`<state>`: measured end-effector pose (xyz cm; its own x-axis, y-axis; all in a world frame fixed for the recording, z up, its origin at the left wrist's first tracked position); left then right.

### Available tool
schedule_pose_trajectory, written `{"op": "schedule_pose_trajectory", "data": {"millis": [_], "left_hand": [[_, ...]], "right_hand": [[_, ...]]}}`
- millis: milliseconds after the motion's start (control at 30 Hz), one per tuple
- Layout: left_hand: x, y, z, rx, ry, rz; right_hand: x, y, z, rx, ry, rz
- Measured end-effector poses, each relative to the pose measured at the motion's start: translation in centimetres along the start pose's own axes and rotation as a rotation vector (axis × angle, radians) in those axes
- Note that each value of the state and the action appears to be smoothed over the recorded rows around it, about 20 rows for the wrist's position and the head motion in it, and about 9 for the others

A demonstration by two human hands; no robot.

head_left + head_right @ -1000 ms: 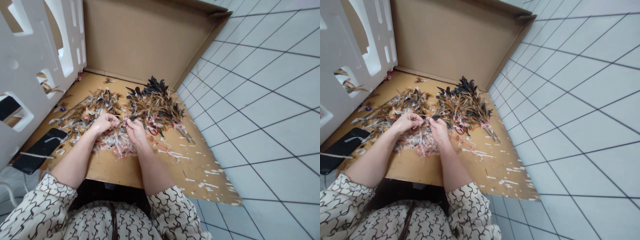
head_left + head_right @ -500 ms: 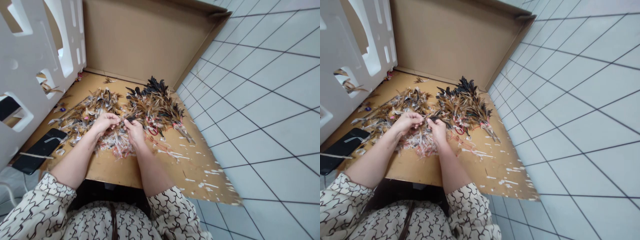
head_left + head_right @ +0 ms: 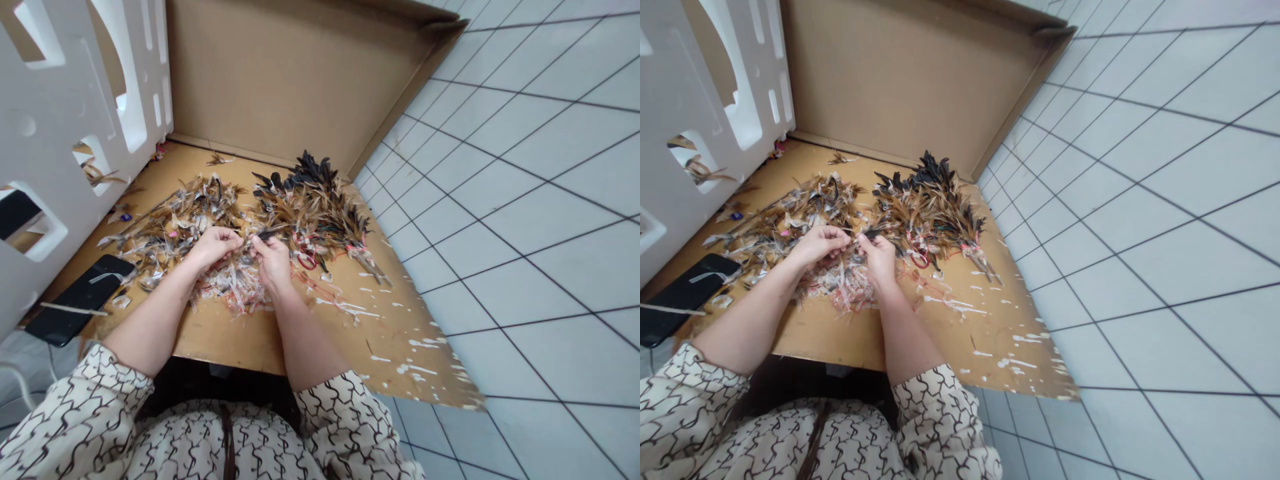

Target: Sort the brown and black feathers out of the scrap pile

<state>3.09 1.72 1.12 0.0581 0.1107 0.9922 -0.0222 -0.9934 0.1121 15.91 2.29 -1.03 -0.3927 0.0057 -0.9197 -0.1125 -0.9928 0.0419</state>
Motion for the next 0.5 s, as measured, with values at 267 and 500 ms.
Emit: {"op": "schedule_pose_trajectory", "data": {"millis": [267, 500], "left_hand": [[-0.70, -0.09, 0.13, 0.157, -0.709, 0.255], [-0.36, -0.15, -0.03, 0.101, -0.731, 0.233]], "right_hand": [[-0.23, -0.98, -0.91, 0.082, 0.013, -0.032], [-0.27, -0.72, -0.73, 0.073, 0.133, -0.060]]}}
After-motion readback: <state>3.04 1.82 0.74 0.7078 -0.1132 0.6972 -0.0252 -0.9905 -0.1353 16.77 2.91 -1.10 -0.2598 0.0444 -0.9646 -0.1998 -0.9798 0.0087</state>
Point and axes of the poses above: each hand's wrist, its own y-axis away from the middle knuckle, its own z-axis out of the palm, x = y × z, the point moved 1 cm from there along -y, towards the middle knuckle, and after that the axes turned 4 degrees about x, right-handed, at the moved point
